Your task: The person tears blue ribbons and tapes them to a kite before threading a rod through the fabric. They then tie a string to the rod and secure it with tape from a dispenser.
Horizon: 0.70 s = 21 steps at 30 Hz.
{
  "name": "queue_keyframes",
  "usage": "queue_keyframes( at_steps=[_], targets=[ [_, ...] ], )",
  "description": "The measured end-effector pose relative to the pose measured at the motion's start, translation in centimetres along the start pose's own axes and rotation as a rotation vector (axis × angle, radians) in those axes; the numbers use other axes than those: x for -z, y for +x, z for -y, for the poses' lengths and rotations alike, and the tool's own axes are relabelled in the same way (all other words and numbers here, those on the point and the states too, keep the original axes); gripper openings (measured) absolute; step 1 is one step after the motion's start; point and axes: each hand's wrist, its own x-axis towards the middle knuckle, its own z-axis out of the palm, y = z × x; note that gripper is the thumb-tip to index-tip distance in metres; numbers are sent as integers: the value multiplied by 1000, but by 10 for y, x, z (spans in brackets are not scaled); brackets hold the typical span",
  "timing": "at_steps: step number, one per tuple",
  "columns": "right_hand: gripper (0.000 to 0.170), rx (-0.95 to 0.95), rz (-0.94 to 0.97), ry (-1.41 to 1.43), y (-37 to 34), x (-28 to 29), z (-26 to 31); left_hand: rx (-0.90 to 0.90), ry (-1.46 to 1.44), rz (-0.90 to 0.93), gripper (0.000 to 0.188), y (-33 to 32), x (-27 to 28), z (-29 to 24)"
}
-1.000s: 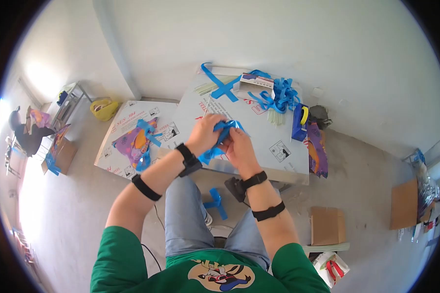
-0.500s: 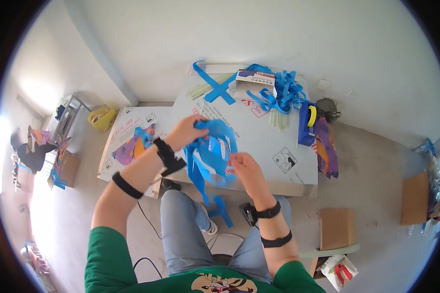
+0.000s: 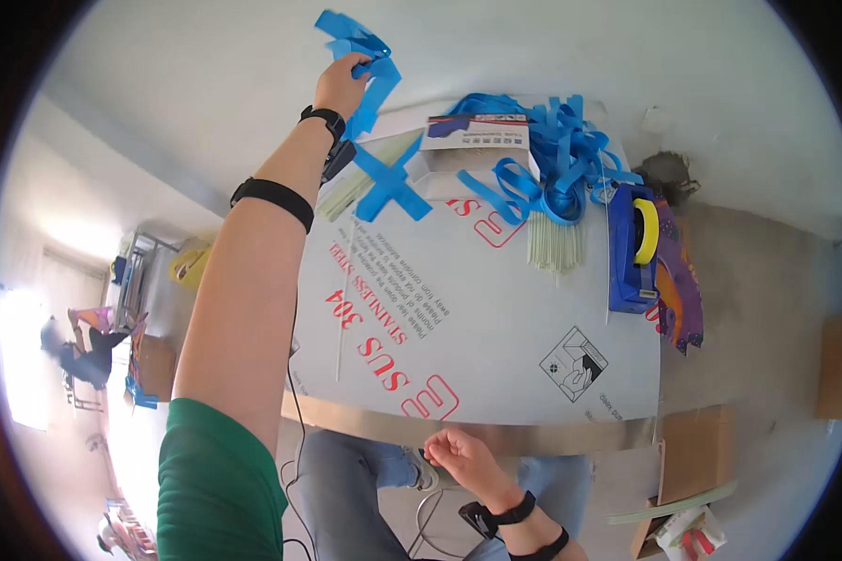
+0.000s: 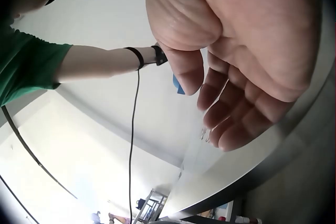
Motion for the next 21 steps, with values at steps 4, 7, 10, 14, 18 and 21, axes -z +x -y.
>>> queue_keyframes(
  at_steps=[4,7,10,14,18,21],
  targets=[
    [11,3,-71,-41,-1,10,5,-8,58,233,56,-10,-70,15],
    [10,15,-59,-104,0,12,4,63,291,402,91,-40,-99,25],
    [11,29,-33,-104,2,14,1,-54,126,88,78,-56,-92,26],
    [11,45,-59,-27,6,15,7,96,-73,131,42,-93,-10,14],
    [14,217,-244,-71,7,16,20,285,-291,290,33,-201,77,-30],
    [10,360,-460,-42,11,27,12,484,-797,361,23,-297,112,-53]
  ],
)
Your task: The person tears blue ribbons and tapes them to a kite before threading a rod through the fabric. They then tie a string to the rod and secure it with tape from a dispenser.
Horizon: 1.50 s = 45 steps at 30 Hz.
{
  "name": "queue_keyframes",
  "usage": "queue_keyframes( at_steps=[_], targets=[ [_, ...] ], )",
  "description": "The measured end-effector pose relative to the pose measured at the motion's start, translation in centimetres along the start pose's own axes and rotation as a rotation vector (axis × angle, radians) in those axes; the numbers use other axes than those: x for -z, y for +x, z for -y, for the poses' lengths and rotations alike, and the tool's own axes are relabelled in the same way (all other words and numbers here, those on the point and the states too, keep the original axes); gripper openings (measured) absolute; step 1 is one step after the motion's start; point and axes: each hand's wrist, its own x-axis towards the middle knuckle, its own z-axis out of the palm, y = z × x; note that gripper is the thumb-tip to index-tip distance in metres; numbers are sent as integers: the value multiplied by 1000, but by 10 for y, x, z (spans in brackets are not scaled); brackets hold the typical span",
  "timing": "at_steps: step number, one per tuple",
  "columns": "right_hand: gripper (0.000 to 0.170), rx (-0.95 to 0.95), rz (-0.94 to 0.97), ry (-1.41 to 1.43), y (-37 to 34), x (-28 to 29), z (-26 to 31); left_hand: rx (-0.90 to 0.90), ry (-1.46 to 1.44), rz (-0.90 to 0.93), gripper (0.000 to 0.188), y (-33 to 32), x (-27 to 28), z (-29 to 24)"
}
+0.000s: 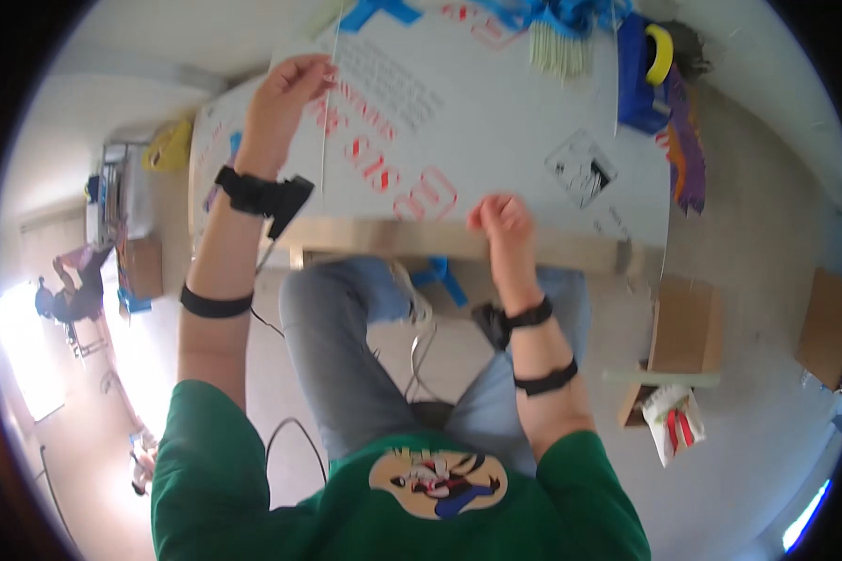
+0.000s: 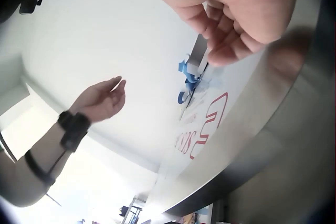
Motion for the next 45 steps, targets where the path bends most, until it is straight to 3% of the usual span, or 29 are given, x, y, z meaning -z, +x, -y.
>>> queue_keyframes(
  at_steps=[5,9,11,12,14,15,17,18,24,25,26,33,34,40,41,42,44,45],
  targets=[
    [5,94,-218,141,2,7,-25,542,-182,525,21,-159,-64,50],
    [10,127,-184,-66,-4,5,-29,640,159,971,24,-223,-119,169],
    [10,120,-168,-141,0,2,-26,390,541,895,24,-242,-141,256],
    [9,116,-189,-140,0,0,-24,393,526,898,24,-255,-155,306],
    [9,101,-217,-149,0,-3,-19,254,791,660,21,-273,-173,382],
    [9,62,-236,-156,-1,-5,-17,261,779,669,21,-272,-180,391],
    [9,16,-258,-178,-2,-8,-12,171,789,421,21,-270,-198,400],
    [9,-7,-280,-180,-3,-10,-9,180,776,427,21,-264,-203,406],
    [10,13,-282,-246,-2,-10,-17,309,547,673,22,-278,-205,381],
    [10,42,-261,-279,-3,-10,-18,320,510,705,22,-230,-232,394],
    [10,51,-256,-286,-3,-9,-18,327,476,735,22,-234,-221,392],
    [12,109,-238,-230,-2,-10,-19,328,321,910,23,-217,-217,373],
    [11,92,-254,-221,-2,-10,-19,321,311,930,23,-265,-200,354],
    [6,73,-279,-143,-1,-13,-15,238,356,1037,23,-236,-205,329],
    [6,44,-297,-131,-1,-12,-14,-193,355,1380,27,-228,-204,303],
    [6,76,-285,-109,-1,-12,-12,69,330,1313,30,-226,-194,253],
    [5,-11,-302,-9,-1,-9,-9,68,295,1469,34,-206,-166,170],
    [5,8,-289,7,-1,-6,-9,208,112,1528,34,-180,-141,116]
  ],
)
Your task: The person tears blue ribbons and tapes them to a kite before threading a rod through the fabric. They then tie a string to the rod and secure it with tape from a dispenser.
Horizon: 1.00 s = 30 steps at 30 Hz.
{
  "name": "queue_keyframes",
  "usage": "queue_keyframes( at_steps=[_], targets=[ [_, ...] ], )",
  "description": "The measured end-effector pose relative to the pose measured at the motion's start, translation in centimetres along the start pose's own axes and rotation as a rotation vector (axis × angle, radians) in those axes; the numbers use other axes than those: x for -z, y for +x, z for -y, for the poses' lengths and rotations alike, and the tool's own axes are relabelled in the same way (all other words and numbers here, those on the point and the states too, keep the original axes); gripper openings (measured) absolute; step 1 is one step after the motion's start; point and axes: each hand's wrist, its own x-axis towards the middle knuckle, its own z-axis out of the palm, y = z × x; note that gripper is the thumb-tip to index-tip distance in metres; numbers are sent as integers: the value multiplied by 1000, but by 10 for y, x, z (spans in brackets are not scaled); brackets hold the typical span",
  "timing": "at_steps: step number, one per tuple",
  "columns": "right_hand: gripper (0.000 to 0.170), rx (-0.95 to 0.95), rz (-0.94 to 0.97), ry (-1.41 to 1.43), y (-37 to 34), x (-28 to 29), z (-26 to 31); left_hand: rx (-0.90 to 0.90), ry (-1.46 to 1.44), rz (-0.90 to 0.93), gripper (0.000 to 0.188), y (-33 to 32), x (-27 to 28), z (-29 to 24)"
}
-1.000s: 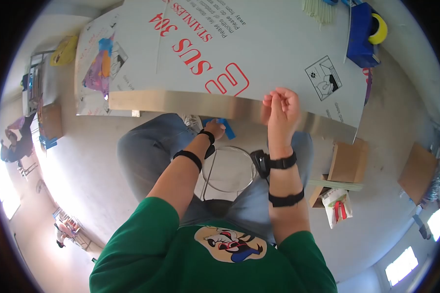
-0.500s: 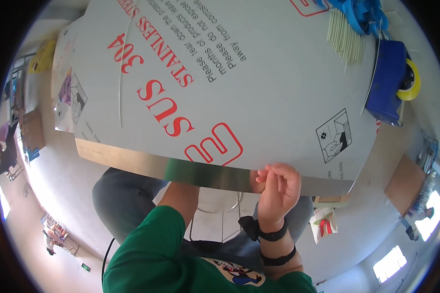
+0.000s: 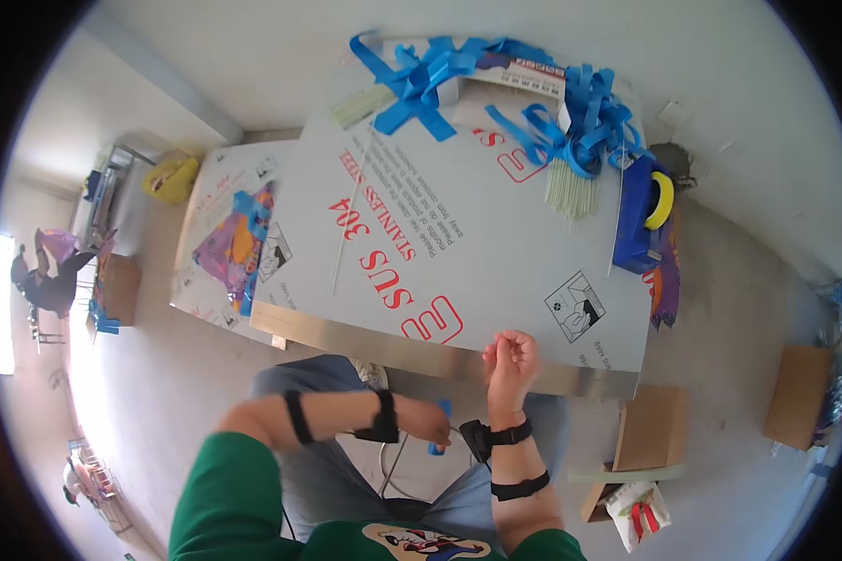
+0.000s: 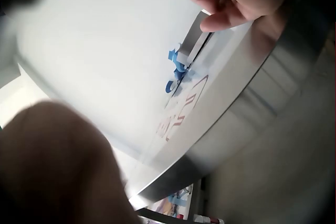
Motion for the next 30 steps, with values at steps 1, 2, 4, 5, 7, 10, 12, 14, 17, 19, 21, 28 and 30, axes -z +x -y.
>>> queue_keyframes(
  at_steps=[1,2,4,5,7,10,12,14,17,19,21,28,30],
  targets=[
    [5,-16,-9,30,1,4,-1,59,15,126,32,-24,30,-37],
    [6,-32,-18,62,3,5,-2,243,-280,146,29,-54,59,-68],
    [6,-32,12,148,6,11,-8,81,-335,67,25,-92,130,-61],
    [7,-48,31,214,7,14,-9,151,-288,-110,27,-113,173,-84],
    [7,-59,32,185,8,16,-6,94,306,-468,31,-151,270,-101],
    [6,-91,41,157,12,12,-4,516,1202,-1209,26,-187,416,-129],
    [5,-131,45,135,12,11,0,381,1241,-1700,25,-191,449,-176],
    [5,-151,55,140,13,10,4,184,1521,-1765,26,-187,478,-182],
    [5,-189,61,157,16,8,10,310,1532,-1679,30,-151,500,-165],
    [6,-234,82,188,17,7,13,447,1508,-1551,36,-125,504,-143],
    [6,-236,86,196,17,7,10,449,1402,-1521,40,-107,507,-122],
    [7,-248,91,227,17,2,5,214,1126,-1676,41,-76,469,-76],
    [8,-267,87,309,17,-1,0,-9,1088,-1593,43,-44,405,-76]
  ],
)
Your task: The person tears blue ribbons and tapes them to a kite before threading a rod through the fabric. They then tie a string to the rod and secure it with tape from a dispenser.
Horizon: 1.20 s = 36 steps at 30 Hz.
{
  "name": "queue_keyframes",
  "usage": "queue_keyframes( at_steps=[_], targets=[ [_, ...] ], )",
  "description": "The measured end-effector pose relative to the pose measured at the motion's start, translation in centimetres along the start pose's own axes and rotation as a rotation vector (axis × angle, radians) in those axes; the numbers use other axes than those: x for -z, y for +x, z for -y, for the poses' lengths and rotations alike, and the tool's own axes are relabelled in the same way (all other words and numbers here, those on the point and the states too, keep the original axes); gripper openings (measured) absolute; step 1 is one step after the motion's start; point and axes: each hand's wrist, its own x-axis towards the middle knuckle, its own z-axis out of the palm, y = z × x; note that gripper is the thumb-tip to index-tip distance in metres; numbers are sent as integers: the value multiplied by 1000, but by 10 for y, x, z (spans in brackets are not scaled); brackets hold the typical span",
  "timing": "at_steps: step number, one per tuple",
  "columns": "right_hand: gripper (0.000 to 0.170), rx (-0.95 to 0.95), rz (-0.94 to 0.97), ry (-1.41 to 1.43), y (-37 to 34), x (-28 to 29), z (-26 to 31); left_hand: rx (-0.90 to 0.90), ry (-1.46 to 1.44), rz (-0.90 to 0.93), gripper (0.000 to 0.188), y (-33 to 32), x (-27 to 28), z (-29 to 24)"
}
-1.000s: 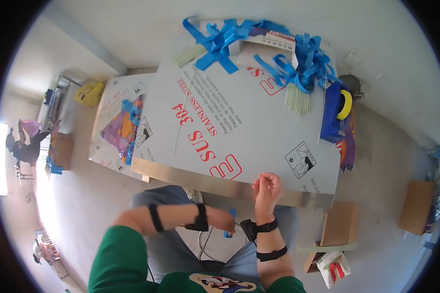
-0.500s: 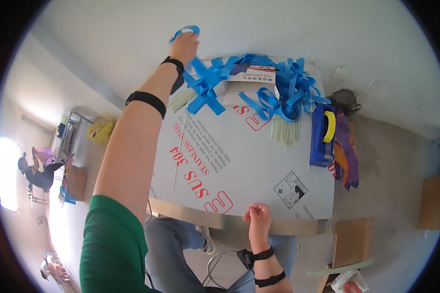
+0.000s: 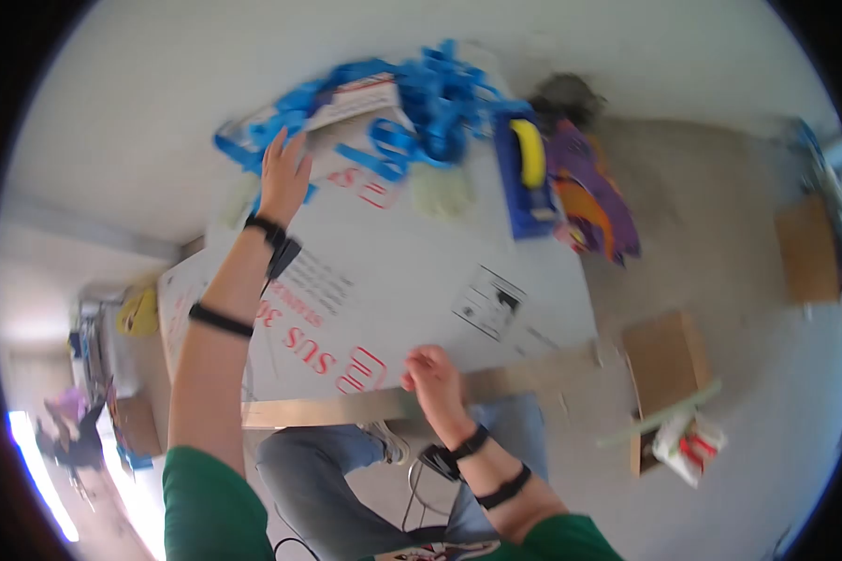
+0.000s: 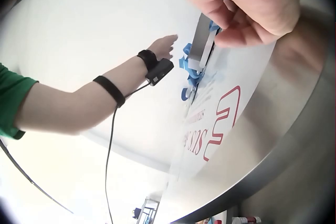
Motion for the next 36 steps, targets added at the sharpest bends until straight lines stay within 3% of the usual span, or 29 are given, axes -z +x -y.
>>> queue_keyframes(
  at_steps=[3,5,9,14,18,21,23,24,26,30,32,36],
  targets=[
    [10,50,-60,-36,-4,-5,1,-217,-93,228,57,-82,-14,-76],
    [11,126,-38,38,-7,-5,8,-71,7,545,70,-131,-21,-117],
    [10,283,-146,190,-24,23,69,30,-10,740,78,-159,-21,-168],
    [10,581,-419,177,-23,142,161,136,140,798,83,-161,-26,-186],
    [9,488,-654,66,37,293,178,135,165,851,83,-159,-28,-183],
    [15,342,-827,-162,97,390,151,121,189,855,84,-164,-30,-178],
    [26,325,-884,-1171,133,423,136,62,173,805,85,-165,-31,-174],
    [26,314,-877,-1169,150,431,132,61,189,812,85,-165,-32,-173],
    [38,379,-799,-1620,178,427,131,52,191,818,85,-166,-31,-172],
    [44,522,-596,-1784,242,389,148,45,178,845,86,-161,-26,-176],
    [46,636,-360,-1928,273,375,140,50,180,857,87,-159,-27,-177],
    [43,822,-356,-2039,310,370,108,34,168,855,88,-157,-25,-179]
  ],
)
